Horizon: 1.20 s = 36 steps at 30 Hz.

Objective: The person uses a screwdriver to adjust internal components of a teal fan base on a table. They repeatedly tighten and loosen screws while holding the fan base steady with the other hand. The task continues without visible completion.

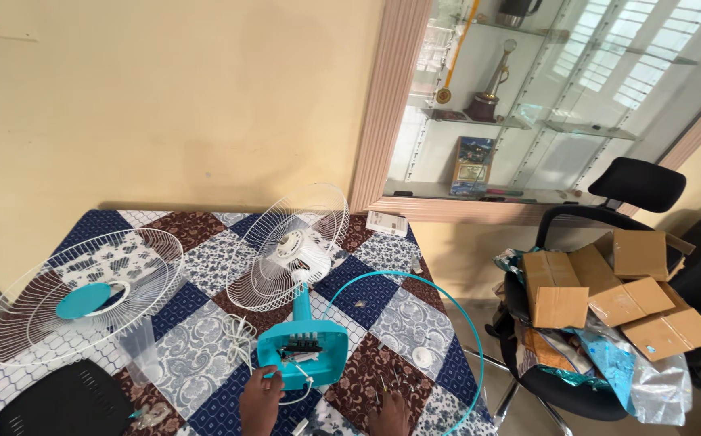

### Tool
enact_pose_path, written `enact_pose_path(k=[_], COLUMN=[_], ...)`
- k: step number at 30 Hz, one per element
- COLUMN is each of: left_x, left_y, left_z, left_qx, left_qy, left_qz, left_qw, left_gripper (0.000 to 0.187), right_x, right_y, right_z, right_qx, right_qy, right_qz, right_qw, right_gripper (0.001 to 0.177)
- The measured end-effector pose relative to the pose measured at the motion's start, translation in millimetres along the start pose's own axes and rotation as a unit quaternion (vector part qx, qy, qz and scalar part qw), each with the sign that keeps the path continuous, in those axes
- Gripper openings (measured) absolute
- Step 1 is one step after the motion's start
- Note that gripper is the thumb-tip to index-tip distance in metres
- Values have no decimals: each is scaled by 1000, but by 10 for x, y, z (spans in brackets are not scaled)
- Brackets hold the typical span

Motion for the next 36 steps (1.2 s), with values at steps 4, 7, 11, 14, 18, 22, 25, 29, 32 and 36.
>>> enact_pose_path(k=[4,7,11,14,18,22,25,29,32,36], left_x=[-36,-39,-44,-37,-48,-50,-23,-28,-57,-127], left_y=[348,534,682,683,662,685,729,744,701,566], left_z=[-111,-201,-274,-230,-151,-172,-232,-240,-183,-102], left_qx=[-70,-57,-66,-73,-77,-69,-74,-63,-47,-11], left_qy=[35,73,99,107,115,128,141,142,122,79], left_qz=[-76,-86,-103,-104,-105,-79,-56,-43,-55,-155], left_qw=[994,992,988,986,985,986,986,987,990,985], left_gripper=[42,39,37,36,32,27,26,25,24,26], right_x=[86,-76,-130,-185,-155,-103,-53,32,115,204], right_y=[-334,-580,-911,-1040,-1216,-1356,-1389,-1381,-1406,-1449], right_z=[35,137,228,324,359,348,330,267,240,213], right_qx=[115,126,170,123,75,10,-28,-57,-60,-55], right_qy=[89,53,48,3,-43,-66,-72,-70,-65,-67], right_qz=[104,199,290,325,311,352,392,451,473,479], right_qw=[984,970,940,938,947,934,917,888,876,873], right_gripper=[49,36,36,40,45,38,27,18,15,13])
Point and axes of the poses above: each hand's wrist, its own z-axis towards the middle knuckle, its own x-axis out of the back of the hand, y = z × x, the point moved 8 cm from there along z, towards the middle knuckle, and after that the axes turned 9 degrees about -z, right-handed, at the moved point
